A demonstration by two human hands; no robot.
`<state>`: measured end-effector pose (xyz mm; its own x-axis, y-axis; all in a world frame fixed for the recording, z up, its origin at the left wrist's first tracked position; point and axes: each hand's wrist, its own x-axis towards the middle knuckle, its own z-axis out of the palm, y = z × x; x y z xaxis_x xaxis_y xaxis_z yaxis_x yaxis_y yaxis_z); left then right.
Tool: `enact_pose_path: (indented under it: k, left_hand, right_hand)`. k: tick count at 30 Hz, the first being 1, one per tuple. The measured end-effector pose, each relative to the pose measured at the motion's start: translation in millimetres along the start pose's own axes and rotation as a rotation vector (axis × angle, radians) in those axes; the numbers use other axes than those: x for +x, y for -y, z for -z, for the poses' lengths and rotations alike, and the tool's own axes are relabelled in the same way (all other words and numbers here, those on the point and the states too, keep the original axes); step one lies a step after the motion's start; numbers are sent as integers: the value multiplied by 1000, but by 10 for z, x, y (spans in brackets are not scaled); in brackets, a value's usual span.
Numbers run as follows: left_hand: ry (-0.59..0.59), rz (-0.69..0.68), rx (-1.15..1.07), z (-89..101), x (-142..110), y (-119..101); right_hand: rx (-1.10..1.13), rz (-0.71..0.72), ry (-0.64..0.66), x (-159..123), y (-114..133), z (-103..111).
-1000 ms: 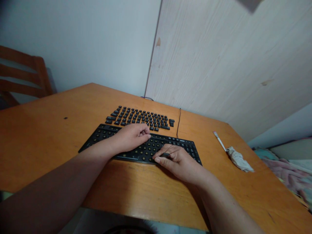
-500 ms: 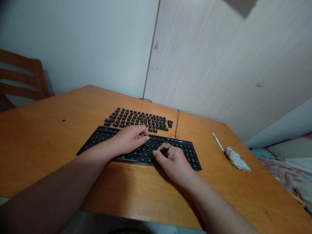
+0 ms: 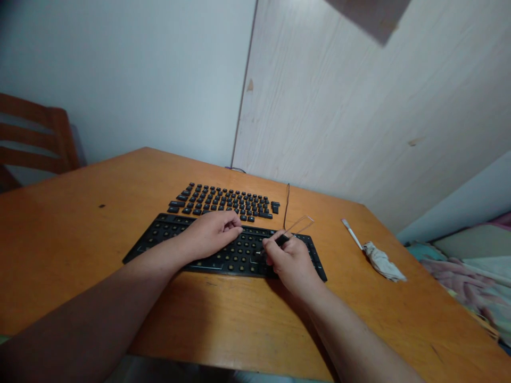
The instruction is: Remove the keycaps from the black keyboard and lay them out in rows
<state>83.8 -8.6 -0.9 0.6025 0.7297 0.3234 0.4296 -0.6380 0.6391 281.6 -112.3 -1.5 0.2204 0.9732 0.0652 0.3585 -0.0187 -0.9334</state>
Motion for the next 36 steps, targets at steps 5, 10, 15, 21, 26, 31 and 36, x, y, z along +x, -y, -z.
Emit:
enact_pose_path:
  k: [5,10,15,21,26,31,36]
  left_hand:
    - [110,71,-359,-104,-9,-166]
    - [194,146,-570,-195,-22,-209]
    - [181,188,-603,-216,-11,-151]
    - [162,235,-635,-177,-14,-167]
    - [156,286,-706,-169,-25,-192]
    - [149,289,-770,-165,-26,-175]
    - [148,279,-745,-153,-25,-164]
  right_hand:
    - [7,120,-145,36,22,-52]
    - [4,189,-156,36,14,-124]
    - [-2,270,-110,2,9,-188]
    - [12,382,-56,-29,20,-213]
    - [-102,477,-167,6,-31,-142]
    - [-464,718,-133,43,-31,-82]
    - [-654,779,-112,41,-31,-82]
